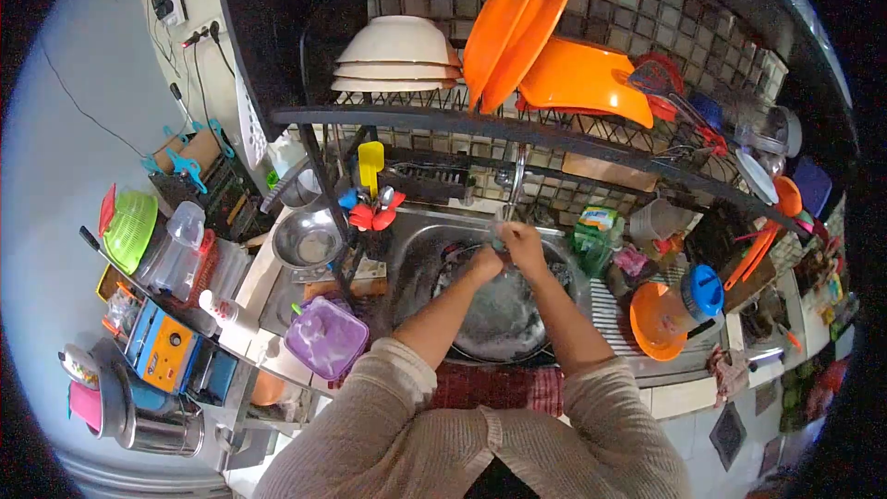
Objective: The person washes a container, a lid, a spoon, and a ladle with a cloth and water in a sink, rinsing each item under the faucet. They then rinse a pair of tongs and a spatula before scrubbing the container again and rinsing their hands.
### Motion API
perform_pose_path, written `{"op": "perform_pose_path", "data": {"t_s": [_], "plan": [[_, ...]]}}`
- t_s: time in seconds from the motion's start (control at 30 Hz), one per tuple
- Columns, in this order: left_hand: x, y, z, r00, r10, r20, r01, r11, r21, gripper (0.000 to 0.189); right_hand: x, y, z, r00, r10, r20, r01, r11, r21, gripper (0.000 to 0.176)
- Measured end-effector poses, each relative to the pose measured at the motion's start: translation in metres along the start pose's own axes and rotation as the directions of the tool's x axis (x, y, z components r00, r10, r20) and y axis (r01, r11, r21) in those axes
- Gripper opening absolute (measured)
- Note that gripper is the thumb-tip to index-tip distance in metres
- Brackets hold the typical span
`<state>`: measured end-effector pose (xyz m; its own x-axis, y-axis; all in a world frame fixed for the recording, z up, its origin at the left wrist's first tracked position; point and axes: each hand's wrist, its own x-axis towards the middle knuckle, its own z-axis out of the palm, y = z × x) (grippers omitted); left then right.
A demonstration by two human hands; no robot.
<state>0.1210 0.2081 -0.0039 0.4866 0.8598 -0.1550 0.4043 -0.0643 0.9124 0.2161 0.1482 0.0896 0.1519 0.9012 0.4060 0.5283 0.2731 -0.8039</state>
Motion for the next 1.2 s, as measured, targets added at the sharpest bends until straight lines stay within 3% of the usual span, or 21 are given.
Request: {"op": "perform_pose_path", "data": {"t_s": [0.07, 0.13, 0.2, 0.23, 0.27, 0.3, 0.33, 0.4, 0.43, 0.47, 0.53, 0.57, 0.6, 0.67, 0.7, 0.77, 0.9, 0.97, 1.07, 1.13, 1.2], "plan": [[-0.047, 0.053, -0.010, 0.977, -0.018, -0.215, 0.067, 0.972, 0.225, 0.027, 0.003, 0.019, 0.006, 0.999, -0.009, 0.032, -0.003, 0.930, 0.369, 0.019], [-0.030, 0.019, 0.000, 0.986, -0.055, -0.155, 0.073, 0.991, 0.113, 0.037, -0.002, 0.028, 0.006, 0.995, 0.054, 0.088, -0.083, 0.924, 0.374, 0.018], [-0.068, 0.045, -0.011, 0.972, 0.235, -0.002, -0.235, 0.971, -0.049, 0.037, -0.006, 0.030, 0.006, 0.999, 0.042, 0.029, -0.046, 0.989, 0.144, 0.019], [-0.072, 0.042, -0.013, 0.971, 0.237, -0.002, -0.237, 0.970, -0.043, 0.037, -0.008, 0.029, 0.008, 0.999, 0.039, 0.025, -0.042, 0.988, 0.148, 0.019], [-0.076, 0.036, -0.014, 0.968, 0.126, 0.218, 0.013, 0.840, -0.543, 0.035, -0.011, 0.027, 0.010, 0.999, 0.019, -0.035, -0.014, 0.992, 0.127, 0.020], [-0.076, 0.033, -0.016, 0.882, 0.134, 0.451, 0.347, 0.462, -0.816, 0.033, -0.012, 0.024, 0.013, 0.995, -0.001, -0.096, 0.011, 0.994, 0.106, 0.021], [-0.072, 0.031, -0.018, 0.882, 0.130, 0.452, 0.346, 0.470, -0.812, 0.033, -0.012, 0.022, 0.015, 0.995, -0.001, -0.101, 0.013, 0.993, 0.113, 0.021], [-0.069, 0.034, -0.015, 0.953, 0.080, 0.292, 0.259, 0.281, -0.924, 0.032, -0.019, 0.010, 0.019, 0.987, 0.155, 0.041, -0.155, 0.988, 0.009, 0.022], [-0.070, 0.048, -0.003, 0.996, -0.051, 0.071, 0.083, 0.288, -0.954, 0.037, -0.020, 0.014, 0.026, 0.995, 0.086, -0.049, -0.088, 0.995, -0.038, 0.026], [-0.060, 0.048, 0.004, 0.996, -0.054, 0.072, 0.085, 0.293, -0.952, 0.037, -0.019, 0.014, 0.030, 0.995, 0.089, -0.051, -0.091, 0.995, -0.033, 0.026], [-0.043, 0.037, 0.013, 0.951, 0.015, -0.308, -0.272, 0.508, -0.817, 0.042, -0.020, 0.011, 0.038, 0.962, 0.178, -0.208, -0.164, 0.983, 0.083, 0.033], [-0.055, 0.058, 0.006, 0.937, 0.115, -0.331, -0.335, 0.564, -0.754, 0.038, -0.025, -0.006, 0.033, 0.958, 0.235, -0.165, -0.182, 0.941, 0.285, 0.037], [-0.053, 0.059, 0.005, 0.936, 0.117, -0.332, -0.338, 0.563, -0.754, 0.038, -0.025, -0.006, 0.032, 0.959, 0.232, -0.166, -0.178, 0.942, 0.285, 0.037], [-0.048, 0.059, 0.004, 0.852, 0.242, -0.465, -0.416, 0.852, -0.318, 0.041, -0.030, -0.004, 0.027, 0.947, 0.312, -0.072, -0.217, 0.790, 0.573, 0.037], [-0.044, 0.058, 0.001, 0.852, 0.244, -0.463, -0.416, 0.852, -0.318, 0.041, -0.032, -0.004, 0.027, 0.947, 0.313, -0.075, -0.216, 0.790, 0.573, 0.037], [-0.038, 0.060, -0.004, 0.841, 0.298, -0.451, -0.329, 0.944, 0.010, 0.039, -0.037, 0.002, 0.023, 0.897, 0.401, 0.185, -0.348, 0.384, 0.855, 0.036], [-0.045, 0.075, 0.002, 0.857, 0.279, -0.433, -0.173, 0.948, 0.268, 0.037, -0.044, 0.012, 0.017, 0.886, 0.399, 0.236, -0.375, 0.319, 0.871, 0.036], [-0.053, 0.080, 0.002, 0.846, 0.394, -0.360, -0.173, 0.841, 0.513, 0.042, -0.052, -0.009, 0.006, 0.774, 0.517, 0.366, -0.495, 0.132, 0.859, 0.035], [-0.066, 0.086, -0.007, 0.865, 0.351, -0.359, -0.141, 0.856, 0.498, 0.045, -0.051, 0.027, 0.023, 0.809, 0.401, 0.430, -0.507, 0.105, 0.856, 0.035], [-0.067, 0.085, -0.010, 0.867, 0.292, -0.403, -0.070, 0.872, 0.484, 0.046, -0.050, -0.009, 0.024, 0.822, 0.430, 0.374, -0.463, 0.122, 0.878, 0.032], [-0.069, 0.083, -0.012, 0.822, 0.113, -0.557, -0.071, 0.993, 0.098, 0.048, -0.045, -0.029, 0.028, 0.866, 0.391, 0.313, -0.385, 0.122, 0.915, 0.027]]}}
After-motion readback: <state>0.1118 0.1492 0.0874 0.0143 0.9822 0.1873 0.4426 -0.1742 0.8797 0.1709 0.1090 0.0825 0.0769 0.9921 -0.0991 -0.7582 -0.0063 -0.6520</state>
